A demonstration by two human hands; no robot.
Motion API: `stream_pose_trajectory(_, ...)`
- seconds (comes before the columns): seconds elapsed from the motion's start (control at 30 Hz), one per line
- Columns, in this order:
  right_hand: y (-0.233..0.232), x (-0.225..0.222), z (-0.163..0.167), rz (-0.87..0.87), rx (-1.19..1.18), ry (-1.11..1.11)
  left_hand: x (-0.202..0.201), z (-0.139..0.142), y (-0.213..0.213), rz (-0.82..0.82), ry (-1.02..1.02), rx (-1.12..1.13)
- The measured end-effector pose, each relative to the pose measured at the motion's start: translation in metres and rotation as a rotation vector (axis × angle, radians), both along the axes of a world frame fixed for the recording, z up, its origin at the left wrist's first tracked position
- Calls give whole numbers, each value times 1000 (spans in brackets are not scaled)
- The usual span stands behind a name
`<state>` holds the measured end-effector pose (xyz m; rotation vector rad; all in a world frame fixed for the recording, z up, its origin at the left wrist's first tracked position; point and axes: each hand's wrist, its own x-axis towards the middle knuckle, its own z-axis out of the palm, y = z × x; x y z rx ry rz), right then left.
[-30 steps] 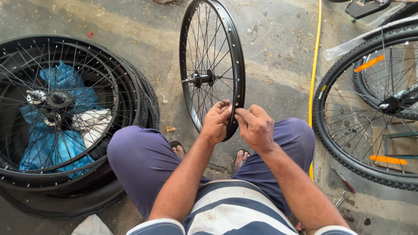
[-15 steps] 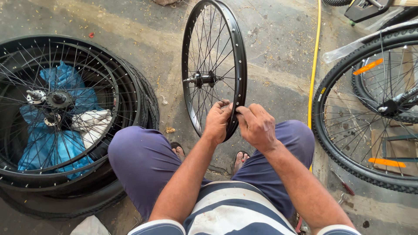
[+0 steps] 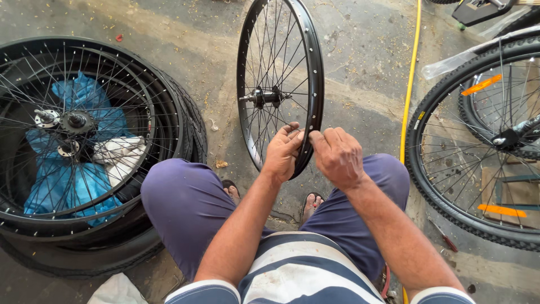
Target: The person sits on the floor lacing a bicycle wheel, threading spokes through the hub and hooking them into the rim holes while rotating the wheel, then presses and seats the spokes into the rim. The person works on the wheel resting across their lap.
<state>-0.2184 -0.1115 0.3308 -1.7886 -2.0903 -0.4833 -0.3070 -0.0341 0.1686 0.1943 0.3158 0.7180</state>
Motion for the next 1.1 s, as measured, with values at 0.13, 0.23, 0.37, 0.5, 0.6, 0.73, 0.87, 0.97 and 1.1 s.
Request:
stream_pose_trajectory(0.13, -2, -1, 3, 18, 1, 22, 2, 1, 0, 18, 32, 124)
stream_pose_trajectory(0.23, -1, -4, 5, 16, 9, 140, 3, -1, -1, 31, 59, 91)
stream_pose_trajectory(0.37, 1, -3, 2, -5, 2, 28, 3, -5, -1, 21, -25, 61)
stream_pose_trajectory(0.5, -7, 7, -16, -80, 7, 300, 3, -5, -1, 31, 59, 131)
stream_pose_trajectory(0.6, -14, 17, -44, -304, -59, 945, 2, -3, 0, 24, 48, 55)
stream_pose_trajectory(0.73, -28, 38, -82, -316, -102, 1473, 1, -1, 3, 24, 1, 50)
stream_pose_trajectory(0.87, -51, 49, -107, -362, -259, 1864, 0, 1, 5, 43, 30, 50)
stream_pose_trajectory(0.97, -64, 50, -115, -394, -279, 1956, 0, 2, 4, 33, -27, 23)
stream_pose_trajectory(1.1, -69, 49, -115, -397, -256, 1901, 2, 2, 1, 25, 65, 80)
